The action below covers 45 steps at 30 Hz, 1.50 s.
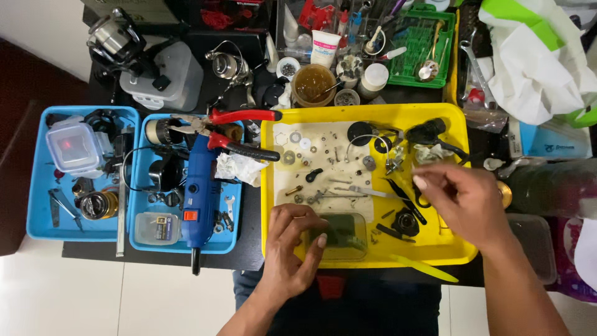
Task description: The person cleans small mechanical parts by hand and with a toothbrush. They wipe parts with a tissue, dip them into a small container of liquid, and scrub them with a toothbrush. The person handles various small components, including screws and metal pieces, one at a time.
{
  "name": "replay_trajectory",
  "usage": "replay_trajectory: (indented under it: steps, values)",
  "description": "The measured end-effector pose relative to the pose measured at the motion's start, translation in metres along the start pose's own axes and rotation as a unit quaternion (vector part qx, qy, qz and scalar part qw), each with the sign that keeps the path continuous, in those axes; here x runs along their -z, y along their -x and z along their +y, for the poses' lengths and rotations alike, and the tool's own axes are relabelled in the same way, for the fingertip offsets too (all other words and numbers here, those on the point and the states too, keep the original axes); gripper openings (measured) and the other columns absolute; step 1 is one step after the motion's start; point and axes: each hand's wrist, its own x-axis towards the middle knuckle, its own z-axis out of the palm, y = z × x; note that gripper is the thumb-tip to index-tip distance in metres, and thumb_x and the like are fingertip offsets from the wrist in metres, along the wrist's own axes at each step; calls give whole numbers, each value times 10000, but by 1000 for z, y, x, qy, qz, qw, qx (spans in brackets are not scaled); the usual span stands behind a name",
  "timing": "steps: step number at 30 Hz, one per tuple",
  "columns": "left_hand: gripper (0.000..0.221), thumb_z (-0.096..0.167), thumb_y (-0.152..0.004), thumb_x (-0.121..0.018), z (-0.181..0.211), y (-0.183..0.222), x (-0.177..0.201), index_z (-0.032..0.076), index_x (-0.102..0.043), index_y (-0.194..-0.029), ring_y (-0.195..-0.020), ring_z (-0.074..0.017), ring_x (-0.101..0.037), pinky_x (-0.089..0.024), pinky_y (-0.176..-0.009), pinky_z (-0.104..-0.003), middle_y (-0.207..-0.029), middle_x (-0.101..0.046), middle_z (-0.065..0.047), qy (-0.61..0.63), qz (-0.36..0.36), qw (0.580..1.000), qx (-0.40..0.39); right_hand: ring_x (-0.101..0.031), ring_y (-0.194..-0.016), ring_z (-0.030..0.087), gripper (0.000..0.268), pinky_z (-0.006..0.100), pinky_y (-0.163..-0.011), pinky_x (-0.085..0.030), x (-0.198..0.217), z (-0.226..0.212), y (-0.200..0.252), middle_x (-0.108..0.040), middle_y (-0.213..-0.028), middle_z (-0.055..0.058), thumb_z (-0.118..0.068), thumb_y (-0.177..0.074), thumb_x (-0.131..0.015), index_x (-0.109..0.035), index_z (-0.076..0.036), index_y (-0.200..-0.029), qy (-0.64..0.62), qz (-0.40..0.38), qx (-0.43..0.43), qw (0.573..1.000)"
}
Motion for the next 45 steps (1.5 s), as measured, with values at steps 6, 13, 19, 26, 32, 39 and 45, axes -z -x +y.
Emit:
replay_trajectory:
  steps: [6,13,19,26,32,39,45]
  values:
    - [227,242,-985,-598,-5,2,-3,101,-652,-1154,-1157,-299,-604,-483,-972,-414,-1216,-660,-98,-24,1,1000,15,-541,-669,63,241,226,-621,-441,-10,17,27,-636,-741,-36,-238,-935,-701,-786,-51,-1062,-129,-1,-50,990]
    - [193,165,-967,-617,-2,-15,8,74,-661,-1131,-1142,-300,-606,-480,-987,-410,-1197,-655,-110,-46,-66,997,-4,-489,-577,42,217,196,-531,-374,-28,27,41,-622,-695,-32,-219,-937,-689,-772,-47,-1041,-168,11,-54,984]
    - [203,136,-965,-643,-20,-18,8,67,-642,-1156,-1151,-306,-604,-476,-1008,-421,-1204,-649,-115,-50,-72,996,-25,-469,-572,34,236,205,-539,-353,-29,25,39,-605,-683,-61,-262,-929,-688,-797,-80,-1032,-155,-5,-98,983]
    - [191,177,-974,-608,-19,-18,9,71,-646,-1128,-1140,-287,-624,-467,-993,-421,-1178,-661,-96,-22,-55,998,-11,-700,-682,155,239,337,-637,-555,-21,-9,-21,-792,-988,33,-269,-912,-731,-789,-117,-1088,61,-75,81,992]
    - [178,140,-958,-612,-21,-20,11,75,-651,-1119,-1124,-284,-625,-453,-1005,-407,-1168,-663,-102,-12,-43,999,-20,-576,-825,260,209,404,-695,-547,-51,-16,-82,-617,-961,49,-130,-907,-782,-774,-92,-1112,207,-81,225,949]
    - [173,168,-979,-605,-26,-15,14,87,-663,-1120,-1136,-291,-622,-451,-1006,-413,-1183,-653,-111,7,-31,999,-17,-548,-840,290,251,450,-806,-520,-95,15,-119,-656,-988,29,-200,-873,-770,-800,-163,-1119,305,-147,233,912]
    - [188,176,-976,-595,-28,-16,17,75,-653,-1123,-1128,-304,-627,-446,-1020,-429,-1180,-652,-132,27,-30,999,-33,-519,-788,286,33,421,-694,-457,-103,12,-130,-598,-847,-9,-228,-881,-761,-774,-201,-897,306,-151,285,896]
